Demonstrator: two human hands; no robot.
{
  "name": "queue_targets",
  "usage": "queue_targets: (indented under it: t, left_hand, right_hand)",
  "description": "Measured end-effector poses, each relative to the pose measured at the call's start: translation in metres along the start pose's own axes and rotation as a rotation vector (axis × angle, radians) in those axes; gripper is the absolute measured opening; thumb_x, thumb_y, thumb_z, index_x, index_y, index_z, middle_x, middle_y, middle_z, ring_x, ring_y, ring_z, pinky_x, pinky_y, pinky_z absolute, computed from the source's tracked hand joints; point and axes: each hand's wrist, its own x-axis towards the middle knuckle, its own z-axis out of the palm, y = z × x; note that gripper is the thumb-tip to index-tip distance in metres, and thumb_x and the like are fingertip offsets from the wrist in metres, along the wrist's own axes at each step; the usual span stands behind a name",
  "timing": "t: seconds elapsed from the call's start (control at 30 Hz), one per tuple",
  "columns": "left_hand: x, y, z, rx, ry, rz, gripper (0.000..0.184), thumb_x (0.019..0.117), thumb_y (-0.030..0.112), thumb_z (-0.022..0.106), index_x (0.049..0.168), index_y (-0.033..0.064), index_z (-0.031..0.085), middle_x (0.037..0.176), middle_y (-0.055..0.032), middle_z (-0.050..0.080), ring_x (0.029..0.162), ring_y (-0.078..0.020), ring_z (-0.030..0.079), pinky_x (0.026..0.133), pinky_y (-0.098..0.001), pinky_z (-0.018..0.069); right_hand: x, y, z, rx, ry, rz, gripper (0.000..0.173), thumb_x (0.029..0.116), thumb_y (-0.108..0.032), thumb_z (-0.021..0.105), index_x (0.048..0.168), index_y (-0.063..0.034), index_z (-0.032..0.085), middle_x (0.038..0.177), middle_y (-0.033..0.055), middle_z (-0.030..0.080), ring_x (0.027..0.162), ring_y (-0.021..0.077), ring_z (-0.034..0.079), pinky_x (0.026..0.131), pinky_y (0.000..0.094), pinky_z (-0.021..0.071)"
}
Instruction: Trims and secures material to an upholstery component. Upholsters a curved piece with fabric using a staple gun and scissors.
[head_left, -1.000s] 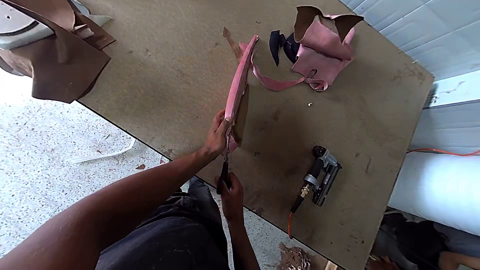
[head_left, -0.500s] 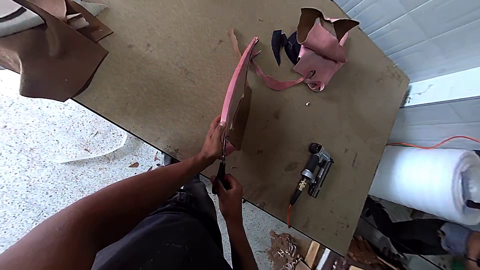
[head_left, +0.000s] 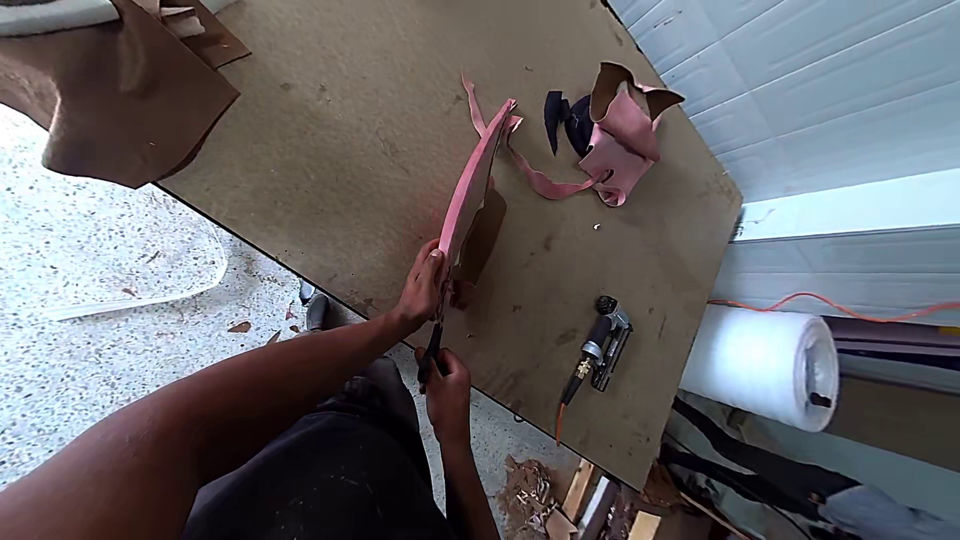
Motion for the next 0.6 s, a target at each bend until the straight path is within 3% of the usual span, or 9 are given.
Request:
queue_targets:
  t: [0.13,0.17,0.23,0.3,0.4,0.47,0.5,0.57,0.6]
  left_hand:
    - [-0.005,0.007,-0.020,-0.015,-0.070,-0.121,0.051,0.1094,0.055,0.034,0.144,0.0213,0.048,0.072,-0.0071,0.055,0.050,-0.0186,0.053,0.044,-0.0336,0.0491]
    - [-0.005,0.009,-0.026,-0.011,-0.074,-0.175,0.051,0.1071,0.058,0.041,0.142,0.0214,0.049,0.068,-0.0085,0.055,0.046,-0.0200,0.052,0.041,-0.0342,0.0482]
    - [-0.007,0.012,-0.040,0.041,-0.044,-0.259,0.052,0.1025,0.049,0.060,0.143,0.0191,0.048,0.074,-0.0123,0.061,0.050,-0.0218,0.056,0.046,-0.0352,0.0508]
    - [-0.009,0.012,-0.050,0.163,-0.017,-0.279,0.057,0.0990,0.032,0.070,0.148,0.0160,0.045,0.087,-0.0146,0.068,0.055,-0.0235,0.062,0.052,-0.0383,0.0565]
    - [-0.012,0.009,-0.063,0.292,-0.002,-0.287,0.057,0.1000,0.022,0.067,0.151,0.0172,0.042,0.093,-0.0119,0.072,0.057,-0.0214,0.064,0.053,-0.0367,0.0564]
    - [-0.011,0.012,-0.068,0.328,0.025,-0.269,0.052,0.1012,0.024,0.065,0.149,0.0182,0.045,0.092,-0.0101,0.071,0.059,-0.0204,0.061,0.053,-0.0365,0.0531]
    - [-0.011,0.015,-0.070,0.338,0.042,-0.247,0.048,0.1029,0.028,0.063,0.147,0.0174,0.047,0.089,-0.0092,0.069,0.058,-0.0199,0.059,0.053,-0.0359,0.0514]
    - [-0.012,0.025,-0.074,0.411,0.086,-0.164,0.046,0.1056,0.037,0.058,0.145,0.0159,0.051,0.086,-0.0067,0.069,0.061,-0.0183,0.060,0.057,-0.0360,0.0529]
    - [-0.014,0.033,-0.074,0.490,0.110,-0.111,0.045,0.1060,0.041,0.056,0.144,0.0173,0.053,0.087,-0.0052,0.069,0.068,-0.0184,0.064,0.064,-0.0391,0.0569]
  right_hand:
    - [-0.005,0.003,0.002,0.114,0.011,-0.012,0.029,0.0968,-0.029,0.072,0.102,-0.0011,0.067,0.078,0.0122,0.067,0.056,0.0217,0.061,0.050,0.0358,0.0555]
    - [-0.003,0.006,-0.005,0.078,0.056,-0.036,0.032,0.0962,-0.032,0.072,0.107,-0.0023,0.067,0.084,0.0112,0.069,0.061,0.0215,0.065,0.054,0.0371,0.0584]
    - [0.010,0.022,-0.029,-0.103,0.207,-0.069,0.036,0.0938,-0.039,0.074,0.108,-0.0055,0.070,0.098,0.0087,0.070,0.076,0.0199,0.069,0.066,0.0396,0.0631]
    - [0.031,0.042,-0.064,-0.323,0.335,-0.037,0.040,0.0927,-0.045,0.073,0.102,-0.0065,0.075,0.103,0.0108,0.067,0.090,0.0233,0.067,0.079,0.0461,0.0594]
    - [0.064,0.069,-0.117,-0.541,0.374,0.089,0.045,0.0980,-0.054,0.062,0.096,-0.0110,0.077,0.085,0.0083,0.071,0.080,0.0257,0.069,0.075,0.0548,0.0563]
    - [0.084,0.080,-0.144,-0.553,0.310,0.182,0.045,0.1026,-0.051,0.055,0.105,-0.0107,0.075,0.087,0.0102,0.071,0.081,0.0276,0.068,0.075,0.0562,0.0553]
    - [0.092,0.082,-0.152,-0.512,0.293,0.183,0.045,0.1033,-0.049,0.054,0.111,-0.0101,0.074,0.088,0.0107,0.070,0.077,0.0269,0.067,0.070,0.0538,0.0555]
    - [0.101,0.076,-0.159,-0.372,0.238,0.141,0.053,0.1020,-0.049,0.058,0.136,-0.0085,0.062,0.106,0.0125,0.071,0.085,0.0259,0.070,0.072,0.0503,0.0604]
    - [0.103,0.070,-0.159,-0.311,0.228,0.103,0.058,0.1014,-0.048,0.060,0.144,-0.0083,0.056,0.114,0.0124,0.070,0.089,0.0249,0.071,0.073,0.0487,0.0622]
